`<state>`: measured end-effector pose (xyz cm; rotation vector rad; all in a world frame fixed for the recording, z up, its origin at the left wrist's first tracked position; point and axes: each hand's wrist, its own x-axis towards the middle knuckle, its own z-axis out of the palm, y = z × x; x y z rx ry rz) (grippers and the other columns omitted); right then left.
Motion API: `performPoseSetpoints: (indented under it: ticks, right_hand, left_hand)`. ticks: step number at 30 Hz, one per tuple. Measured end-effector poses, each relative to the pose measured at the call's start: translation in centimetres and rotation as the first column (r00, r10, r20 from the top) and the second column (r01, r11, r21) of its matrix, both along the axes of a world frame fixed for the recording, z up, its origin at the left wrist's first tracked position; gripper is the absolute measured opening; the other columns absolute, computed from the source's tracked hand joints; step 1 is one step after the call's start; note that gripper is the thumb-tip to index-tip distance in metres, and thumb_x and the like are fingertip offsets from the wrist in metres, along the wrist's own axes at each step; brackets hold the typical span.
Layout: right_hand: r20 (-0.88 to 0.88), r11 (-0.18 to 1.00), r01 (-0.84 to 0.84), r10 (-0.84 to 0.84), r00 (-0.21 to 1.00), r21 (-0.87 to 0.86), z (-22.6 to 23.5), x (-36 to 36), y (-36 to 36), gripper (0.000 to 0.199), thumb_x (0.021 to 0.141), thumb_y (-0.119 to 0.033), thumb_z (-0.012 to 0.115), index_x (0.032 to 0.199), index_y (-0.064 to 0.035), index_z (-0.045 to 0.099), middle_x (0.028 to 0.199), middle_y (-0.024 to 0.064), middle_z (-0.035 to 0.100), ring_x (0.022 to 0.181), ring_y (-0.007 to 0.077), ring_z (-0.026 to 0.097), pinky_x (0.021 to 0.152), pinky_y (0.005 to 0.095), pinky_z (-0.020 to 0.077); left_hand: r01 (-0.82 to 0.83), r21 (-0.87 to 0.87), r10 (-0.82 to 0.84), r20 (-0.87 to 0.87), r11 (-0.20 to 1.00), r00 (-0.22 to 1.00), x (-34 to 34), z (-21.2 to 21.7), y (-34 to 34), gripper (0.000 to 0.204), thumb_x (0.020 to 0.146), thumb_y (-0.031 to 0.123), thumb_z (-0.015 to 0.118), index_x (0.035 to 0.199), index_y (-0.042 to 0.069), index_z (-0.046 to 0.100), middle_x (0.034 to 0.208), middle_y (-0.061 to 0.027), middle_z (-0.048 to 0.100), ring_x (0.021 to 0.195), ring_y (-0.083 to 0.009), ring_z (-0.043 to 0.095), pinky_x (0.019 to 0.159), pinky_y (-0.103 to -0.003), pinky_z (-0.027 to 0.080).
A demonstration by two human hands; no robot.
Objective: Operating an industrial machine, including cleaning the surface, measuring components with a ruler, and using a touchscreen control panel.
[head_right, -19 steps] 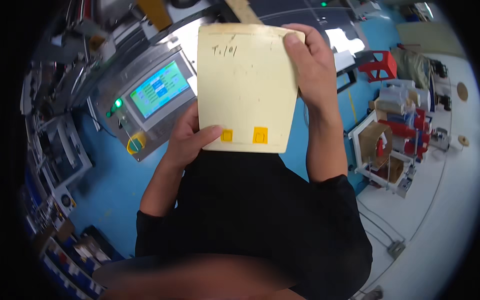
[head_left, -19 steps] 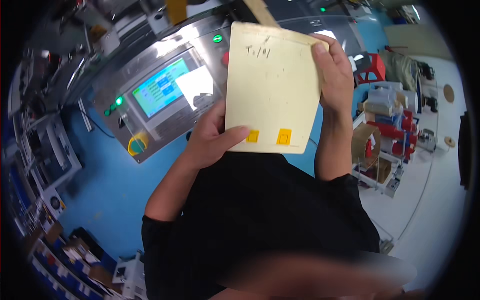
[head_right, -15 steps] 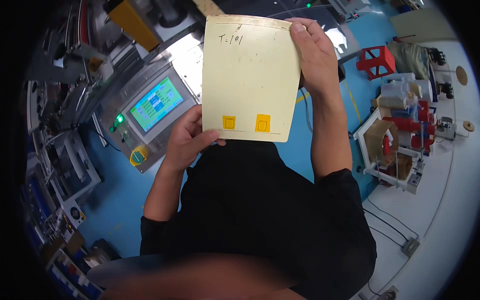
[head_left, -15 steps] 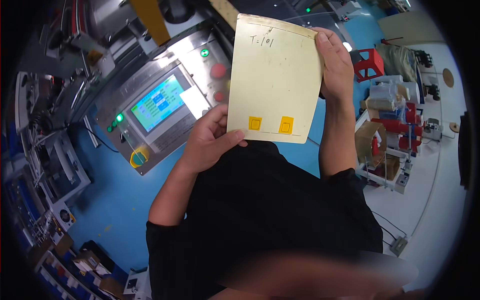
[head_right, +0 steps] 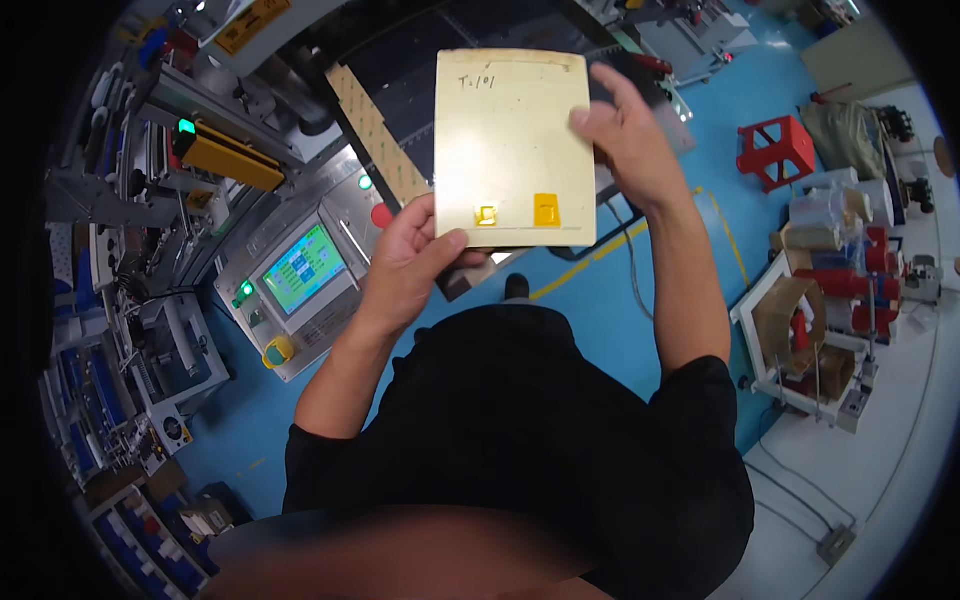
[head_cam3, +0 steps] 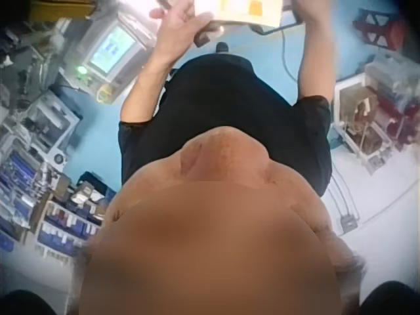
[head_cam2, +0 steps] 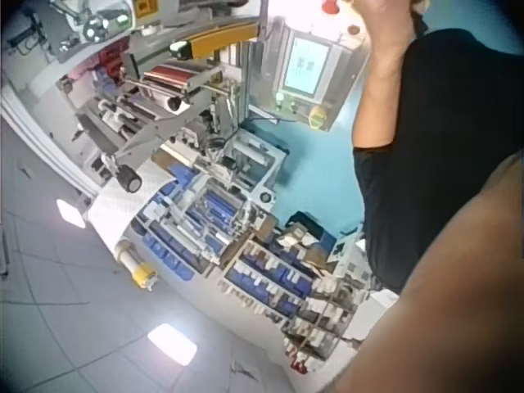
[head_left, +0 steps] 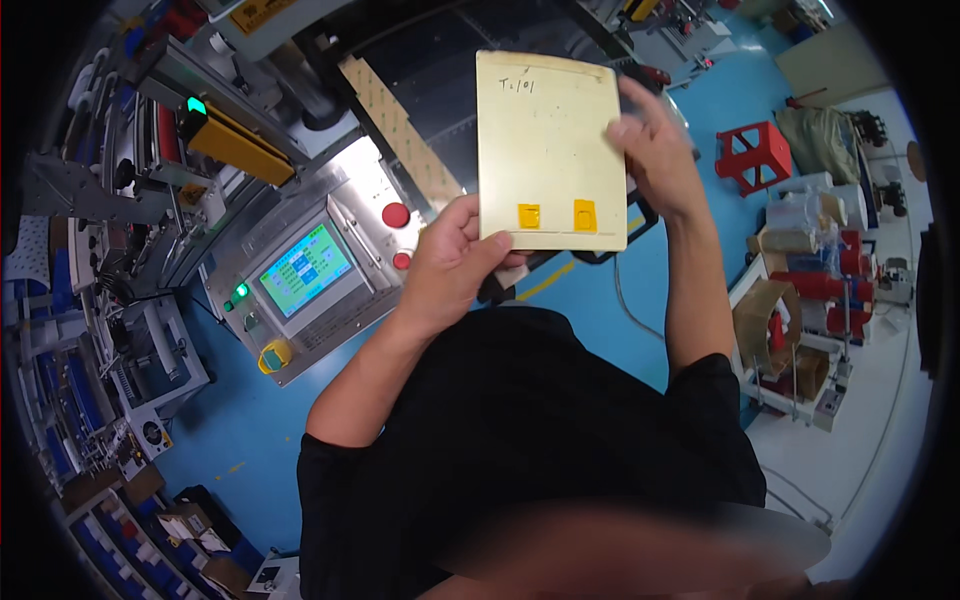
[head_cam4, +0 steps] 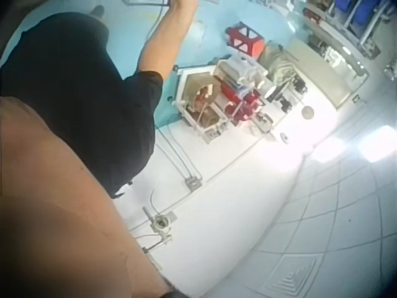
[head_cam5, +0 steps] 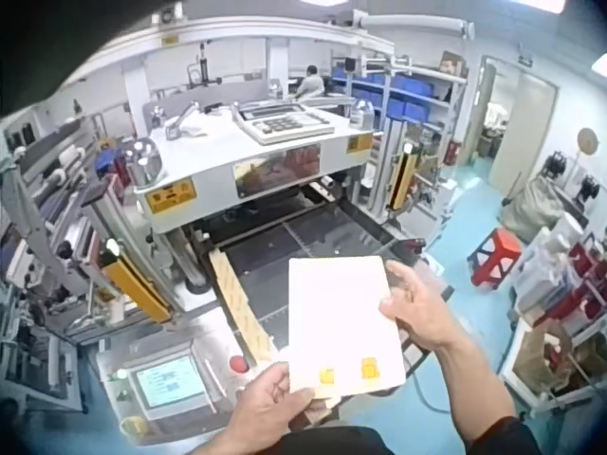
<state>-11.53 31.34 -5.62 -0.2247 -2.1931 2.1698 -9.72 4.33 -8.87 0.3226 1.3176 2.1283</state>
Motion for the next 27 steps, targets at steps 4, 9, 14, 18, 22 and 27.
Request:
performPoseSetpoints:
  ticks: [4, 9, 14, 18, 22, 27]
  right_hand:
    - [0.050, 0.996, -0.065, 0.068, 0.996, -0.060, -1.1, -1.3, 3.5, 0.064, 0.088, -0.004, 0.061, 0.143, 0.0042, 0.030, 0.111, 0.0151, 0.064, 0.095, 0.0167, 0.064, 0.080, 0.0273, 0.0525]
    - [0.058, 0.999, -0.033, 0.031, 0.998, 0.027, -1.1, -5.9, 7.1, 0.052, 0.090, -0.007, 0.059, 0.138, 0.0036, 0.040, 0.107, 0.0143, 0.065, 0.087, 0.0143, 0.065, 0.075, 0.0249, 0.0540]
    - [0.123, 0.954, -0.212, 0.190, 0.974, 0.210, -0.8, -10.2, 4.8, 0.048, 0.090, -0.007, 0.060, 0.136, -0.0002, 0.047, 0.099, 0.0108, 0.065, 0.085, 0.0116, 0.064, 0.071, 0.0238, 0.0538]
    - [0.219, 0.906, -0.238, 0.168, 0.961, 0.351, -0.5, -11.8, 3.1, 0.050, 0.090, -0.008, 0.061, 0.137, 0.0003, 0.045, 0.105, 0.0152, 0.063, 0.089, 0.0160, 0.064, 0.078, 0.0286, 0.0532]
    - [0.067, 0.759, -0.238, 0.249, 0.966, 0.606, -0.7, -11.5, 2.7, 0.041, 0.084, -0.008, 0.064, 0.123, 0.0016, 0.056, 0.102, 0.0115, 0.066, 0.091, 0.0168, 0.063, 0.080, 0.0295, 0.0506]
    - [-0.047, 0.656, -0.260, 0.412, 0.910, 0.708, -2.9, -11.2, 5.7, 0.033, 0.083, -0.008, 0.065, 0.113, 0.0022, 0.059, 0.093, 0.0089, 0.065, 0.083, 0.0145, 0.061, 0.074, 0.0292, 0.0493]
  left_hand:
    - [0.026, -0.107, -0.024, 0.015, 0.994, 1.000, -1.4, 1.3, 5.0, 0.042, 0.094, 0.012, 0.057, 0.128, -0.007, 0.041, 0.108, -0.0156, 0.063, 0.087, -0.0153, 0.065, 0.076, -0.026, 0.055]
    - [-0.039, -0.420, -0.062, -0.224, 0.907, 0.973, -1.6, 1.8, 6.5, 0.045, 0.091, 0.020, 0.061, 0.124, -0.008, 0.049, 0.094, -0.0115, 0.067, 0.081, -0.0150, 0.066, 0.071, -0.027, 0.052]
    - [-0.113, -0.457, 0.009, -0.223, 0.882, 0.975, -0.9, 2.2, 4.9, 0.040, 0.091, 0.023, 0.062, 0.119, -0.004, 0.053, 0.087, -0.0077, 0.067, 0.078, -0.0127, 0.067, 0.069, -0.026, 0.051]
    - [-0.152, -0.394, 0.080, -0.193, 0.907, 0.978, 0.2, 2.2, 1.9, 0.030, 0.095, 0.014, 0.058, 0.119, -0.002, 0.052, 0.095, -0.0084, 0.067, 0.079, -0.0085, 0.063, 0.068, -0.022, 0.051]
    - [-0.327, -0.358, 0.287, -0.161, 0.874, 0.944, 2.6, 0.9, -3.5, 0.027, 0.095, 0.014, 0.056, 0.119, 0.000, 0.055, 0.095, -0.0084, 0.067, 0.078, -0.0105, 0.063, 0.066, -0.023, 0.050]
    - [-0.433, -0.390, 0.412, -0.140, 0.813, 0.900, 5.3, -0.8, -11.1, 0.029, 0.094, 0.016, 0.058, 0.118, 0.002, 0.056, 0.094, -0.0071, 0.067, 0.077, -0.0115, 0.064, 0.066, -0.025, 0.050]
